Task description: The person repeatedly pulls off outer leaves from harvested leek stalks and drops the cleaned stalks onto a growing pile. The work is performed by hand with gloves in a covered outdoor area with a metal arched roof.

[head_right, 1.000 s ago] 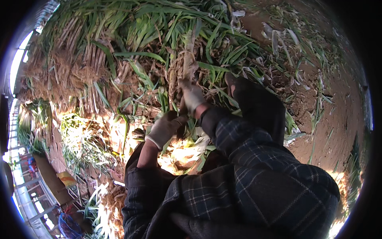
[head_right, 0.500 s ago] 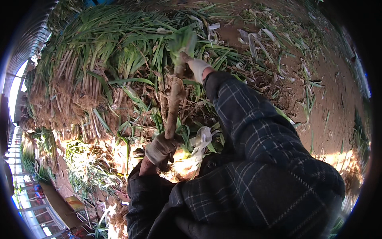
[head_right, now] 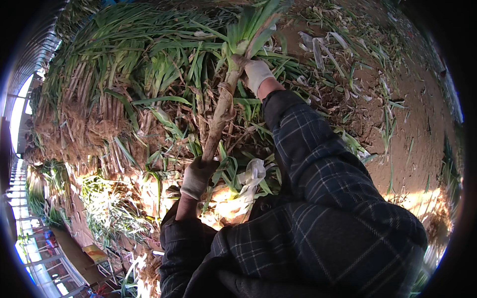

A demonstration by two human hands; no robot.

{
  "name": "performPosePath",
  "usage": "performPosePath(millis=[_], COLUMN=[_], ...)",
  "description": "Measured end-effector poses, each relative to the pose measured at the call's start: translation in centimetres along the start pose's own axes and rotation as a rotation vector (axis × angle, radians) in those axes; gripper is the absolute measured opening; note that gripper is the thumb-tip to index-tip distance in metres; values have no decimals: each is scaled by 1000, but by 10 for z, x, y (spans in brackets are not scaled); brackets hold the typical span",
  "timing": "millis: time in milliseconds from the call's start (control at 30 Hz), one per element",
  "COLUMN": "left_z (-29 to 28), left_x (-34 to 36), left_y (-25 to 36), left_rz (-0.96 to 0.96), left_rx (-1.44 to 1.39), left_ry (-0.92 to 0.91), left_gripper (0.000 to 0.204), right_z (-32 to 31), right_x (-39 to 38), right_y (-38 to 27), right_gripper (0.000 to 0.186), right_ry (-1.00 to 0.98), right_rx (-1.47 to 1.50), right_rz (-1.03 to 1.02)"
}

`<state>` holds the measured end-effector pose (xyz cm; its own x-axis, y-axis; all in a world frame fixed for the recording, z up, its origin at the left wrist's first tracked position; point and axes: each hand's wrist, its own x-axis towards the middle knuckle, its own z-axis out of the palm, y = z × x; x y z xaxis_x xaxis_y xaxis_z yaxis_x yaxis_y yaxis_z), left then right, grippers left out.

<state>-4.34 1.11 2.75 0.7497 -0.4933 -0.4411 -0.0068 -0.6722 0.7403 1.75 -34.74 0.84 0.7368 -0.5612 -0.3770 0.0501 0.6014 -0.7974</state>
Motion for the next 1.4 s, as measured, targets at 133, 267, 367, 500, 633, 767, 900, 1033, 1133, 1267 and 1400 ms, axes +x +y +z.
performPosePath(millis=[133, 267, 367, 500, 633, 767, 900, 1033, 1133, 1267, 1400], left_z=[6, 5, 1, -4, -9, -10, -10, -6, -5, -9, -10], left_x=[3, 4, 2, -3, -8, -9, -9, -6, 9, 36, 40], left_y=[3, 1, 0, 1, -3, -9, -11, -14, -24, -41, -42], left_rz=[0, -44, -7, -3, -47, -32, 21, 47, 90, 94, 336], left_rx=[-130, -48, 205, 341, 377, 452, 477, 440, 390, -7, -396], left_ry=[-42, -34, 89, 205, 336, 428, 550, 581, 535, 384, 208], left_gripper=[36, 38, 41, 39, 34, 27, 23, 25, 27, 26, 19], right_z=[-2, -11, -7, 20, 43, 59, 60, 60, 76, 75, 64], right_x=[3, 15, 14, -2, -34, -57, -60, -79, -137, -219, -178], right_y=[1, 3, 2, -3, -13, -18, -22, -19, 25, 87, 78], right_gripper=[35, 38, 37, 40, 48, 38, 30, 25, 18, 19, 19], right_ry=[-78, -72, -143, -44, -59, -136, -238, -286, -1028, -1797, -1801], right_rx=[-108, -630, -1399, -1699, -1471, -1293, -1254, -1398, -1397, -1581, -1540], right_rz=[-168, -361, -1001, -1116, -890, -976, -1004, -954, -973, -1078, -47])
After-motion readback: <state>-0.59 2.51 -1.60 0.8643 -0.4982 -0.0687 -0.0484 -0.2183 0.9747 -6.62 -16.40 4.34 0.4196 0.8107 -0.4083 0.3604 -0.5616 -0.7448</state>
